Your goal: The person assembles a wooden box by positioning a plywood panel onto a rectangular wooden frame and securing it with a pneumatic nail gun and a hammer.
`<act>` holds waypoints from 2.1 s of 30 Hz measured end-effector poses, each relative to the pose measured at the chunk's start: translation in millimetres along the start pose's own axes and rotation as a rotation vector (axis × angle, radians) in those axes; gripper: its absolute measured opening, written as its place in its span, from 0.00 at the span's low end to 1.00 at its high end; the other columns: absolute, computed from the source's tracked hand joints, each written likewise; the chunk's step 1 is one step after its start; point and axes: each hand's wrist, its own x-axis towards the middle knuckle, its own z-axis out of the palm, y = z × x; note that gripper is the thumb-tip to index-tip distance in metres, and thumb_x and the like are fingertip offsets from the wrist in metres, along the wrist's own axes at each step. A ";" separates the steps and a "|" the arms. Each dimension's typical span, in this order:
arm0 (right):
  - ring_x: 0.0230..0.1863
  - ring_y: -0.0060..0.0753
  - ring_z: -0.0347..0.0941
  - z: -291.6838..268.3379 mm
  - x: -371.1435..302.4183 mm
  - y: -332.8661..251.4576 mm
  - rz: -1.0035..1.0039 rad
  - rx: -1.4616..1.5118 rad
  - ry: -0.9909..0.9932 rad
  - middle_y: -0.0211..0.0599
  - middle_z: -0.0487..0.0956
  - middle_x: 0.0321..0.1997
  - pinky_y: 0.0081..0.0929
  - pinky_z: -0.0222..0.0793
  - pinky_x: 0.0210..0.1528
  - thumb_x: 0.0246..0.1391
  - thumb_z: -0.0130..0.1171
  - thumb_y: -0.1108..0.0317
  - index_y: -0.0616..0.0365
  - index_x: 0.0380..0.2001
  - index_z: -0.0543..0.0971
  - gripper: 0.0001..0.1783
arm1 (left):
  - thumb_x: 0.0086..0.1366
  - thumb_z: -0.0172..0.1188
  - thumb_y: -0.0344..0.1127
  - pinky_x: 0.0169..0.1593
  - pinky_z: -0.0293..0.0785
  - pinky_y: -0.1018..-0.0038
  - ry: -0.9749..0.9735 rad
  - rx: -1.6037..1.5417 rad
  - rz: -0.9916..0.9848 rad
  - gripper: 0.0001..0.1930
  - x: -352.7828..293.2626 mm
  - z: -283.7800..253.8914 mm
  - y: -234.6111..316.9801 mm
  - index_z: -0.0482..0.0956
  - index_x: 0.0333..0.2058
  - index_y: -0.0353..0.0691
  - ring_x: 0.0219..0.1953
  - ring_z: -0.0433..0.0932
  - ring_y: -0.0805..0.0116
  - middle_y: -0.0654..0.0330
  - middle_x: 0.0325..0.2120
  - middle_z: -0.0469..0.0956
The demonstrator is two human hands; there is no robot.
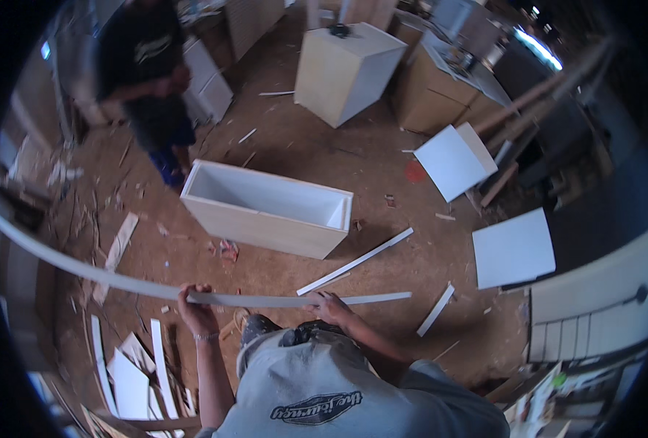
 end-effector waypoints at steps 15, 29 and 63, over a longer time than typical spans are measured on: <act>0.46 0.42 0.77 -139.8 -145.9 126.3 0.339 0.539 0.430 0.50 0.80 0.42 0.37 0.69 0.49 0.62 0.56 0.53 0.61 0.45 0.76 0.20 | 0.74 0.50 0.49 0.24 0.69 0.73 -1.084 0.365 0.095 0.17 -220.1 387.5 -191.7 0.68 0.37 0.39 0.20 0.69 0.73 0.62 0.19 0.67; 0.38 0.52 0.82 -99.5 -324.0 311.0 0.975 0.384 0.711 0.55 0.82 0.35 0.46 0.75 0.40 0.48 0.69 0.45 0.62 0.47 0.76 0.33 | 0.72 0.49 0.57 0.25 0.66 0.75 -1.062 0.495 -0.482 0.22 -232.4 635.7 -499.8 0.66 0.35 0.42 0.18 0.63 0.74 0.67 0.17 0.61; 0.28 0.50 0.81 -900.1 51.0 850.0 0.838 0.444 0.941 0.52 0.81 0.24 0.43 0.74 0.34 0.49 0.67 0.50 0.64 0.30 0.84 0.23 | 0.69 0.55 0.39 0.63 0.66 0.61 -1.058 0.519 -0.523 0.24 108.7 1350.9 -1111.2 0.66 0.57 0.28 0.55 0.74 0.56 0.46 0.52 0.74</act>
